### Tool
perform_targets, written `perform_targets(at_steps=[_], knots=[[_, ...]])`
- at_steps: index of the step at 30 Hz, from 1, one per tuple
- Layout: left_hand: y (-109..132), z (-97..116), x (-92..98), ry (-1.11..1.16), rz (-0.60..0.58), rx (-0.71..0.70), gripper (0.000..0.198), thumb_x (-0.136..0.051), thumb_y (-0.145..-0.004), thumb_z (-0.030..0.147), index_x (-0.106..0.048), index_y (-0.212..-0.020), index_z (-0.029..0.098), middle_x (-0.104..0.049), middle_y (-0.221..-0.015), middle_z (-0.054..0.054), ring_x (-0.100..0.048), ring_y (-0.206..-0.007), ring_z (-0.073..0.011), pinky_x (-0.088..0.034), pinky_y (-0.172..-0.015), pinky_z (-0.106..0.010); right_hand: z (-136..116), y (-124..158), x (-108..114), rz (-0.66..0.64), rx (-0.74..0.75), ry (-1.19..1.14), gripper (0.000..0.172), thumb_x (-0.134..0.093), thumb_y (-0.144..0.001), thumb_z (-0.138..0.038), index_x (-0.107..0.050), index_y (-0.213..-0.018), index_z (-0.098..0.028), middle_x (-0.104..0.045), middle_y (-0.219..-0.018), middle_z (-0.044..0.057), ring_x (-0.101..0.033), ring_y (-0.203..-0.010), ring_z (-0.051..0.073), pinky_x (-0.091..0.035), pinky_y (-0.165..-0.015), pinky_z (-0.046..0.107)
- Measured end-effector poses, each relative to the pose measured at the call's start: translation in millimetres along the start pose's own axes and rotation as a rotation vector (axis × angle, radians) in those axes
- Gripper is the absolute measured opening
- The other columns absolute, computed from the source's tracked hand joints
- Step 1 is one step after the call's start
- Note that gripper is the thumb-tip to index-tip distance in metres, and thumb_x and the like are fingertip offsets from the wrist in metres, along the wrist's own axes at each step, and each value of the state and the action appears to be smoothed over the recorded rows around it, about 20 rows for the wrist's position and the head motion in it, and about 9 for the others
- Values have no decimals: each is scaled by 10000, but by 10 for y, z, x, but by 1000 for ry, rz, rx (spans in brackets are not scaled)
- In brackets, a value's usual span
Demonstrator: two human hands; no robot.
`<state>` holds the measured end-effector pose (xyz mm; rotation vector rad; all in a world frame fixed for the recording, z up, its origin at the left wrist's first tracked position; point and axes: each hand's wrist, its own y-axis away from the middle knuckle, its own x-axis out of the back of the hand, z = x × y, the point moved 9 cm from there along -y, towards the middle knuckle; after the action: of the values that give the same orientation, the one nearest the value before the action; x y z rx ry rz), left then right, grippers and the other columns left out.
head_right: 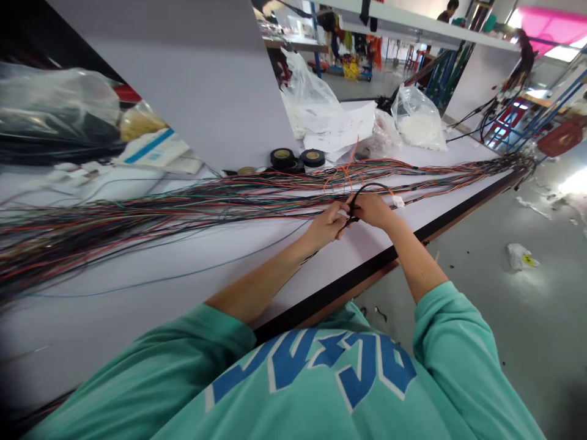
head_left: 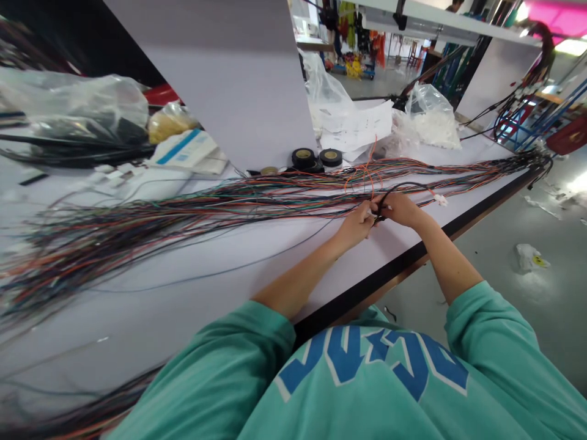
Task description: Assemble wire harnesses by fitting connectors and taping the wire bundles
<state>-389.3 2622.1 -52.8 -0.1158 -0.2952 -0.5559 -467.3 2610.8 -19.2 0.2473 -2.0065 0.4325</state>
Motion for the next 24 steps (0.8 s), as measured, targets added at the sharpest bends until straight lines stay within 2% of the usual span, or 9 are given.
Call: perform_targets(at_steps=[3,7,10,12,15,18,22,24], knots=[[18,-51,12,145,54,72,192,-398,-780,98,-382,-938,206,-533,-585,72,-447,-353,-71,-305,-370,-163,-14,-64,-50,-94,36,-270,220,-543,-663,-71,-711,-734,-195,-691,-878,5,-596,-808,153,-425,-776,261],[27,-168,90,348,185,237,384,-524,-741,116,-341,-1064,212,-495,-551,95,-479,-353,-93,-325,-365,-168,8,-109,-60,-115,26,-494,154,-578,-609,-90,-688,-623,-196,-670,-736,-27,-588,-750,133,-451,-779,259],[27,-285,10,476,105,446,308,-557,-727,106,-435,-999,184,-503,-541,68,-466,-356,-84,-299,-351,-170,44,-105,-79,-103,-6,-604,148,-577,-578,-72,-669,-590,-187,-652,-675,-34,-586,-717,123,-462,-757,254],[21,-310,-58,555,23,518,197,-559,-728,93,-483,-888,180,-504,-531,56,-466,-364,-74,-276,-344,-161,65,-87,-95,-101,-29,-663,138,-579,-574,-74,-662,-588,-183,-646,-656,-33,-589,-714,121,-467,-747,251],[-11,-335,-35,606,31,507,157,-563,-736,89,-480,-826,186,-519,-540,53,-480,-366,-74,-259,-334,-153,88,-40,-116,-121,-57,-715,130,-572,-581,-90,-655,-592,-190,-645,-652,-31,-591,-716,125,-472,-720,244],[-35,-378,26,564,72,459,122,-568,-756,150,-461,-803,181,-556,-582,35,-498,-359,-89,-272,-325,-169,107,14,-121,-112,-69,-768,136,-572,-579,-100,-655,-628,-196,-652,-693,-37,-589,-723,123,-468,-702,236],[-13,-368,101,489,130,366,323,-670,-678,272,-369,-776,208,-565,-632,53,-530,-373,-117,-338,-353,-196,229,52,-117,43,-179,-749,42,-590,-647,-186,-621,-620,-183,-594,-613,-45,-541,-614,99,-433,-621,221],[24,-289,132,395,147,276,387,-699,-641,315,-354,-786,216,-535,-619,72,-521,-386,-110,-350,-378,-197,242,52,-128,88,-218,-683,134,-569,-683,-204,-581,-553,-173,-540,-541,-44,-501,-547,92,-398,-578,221]])
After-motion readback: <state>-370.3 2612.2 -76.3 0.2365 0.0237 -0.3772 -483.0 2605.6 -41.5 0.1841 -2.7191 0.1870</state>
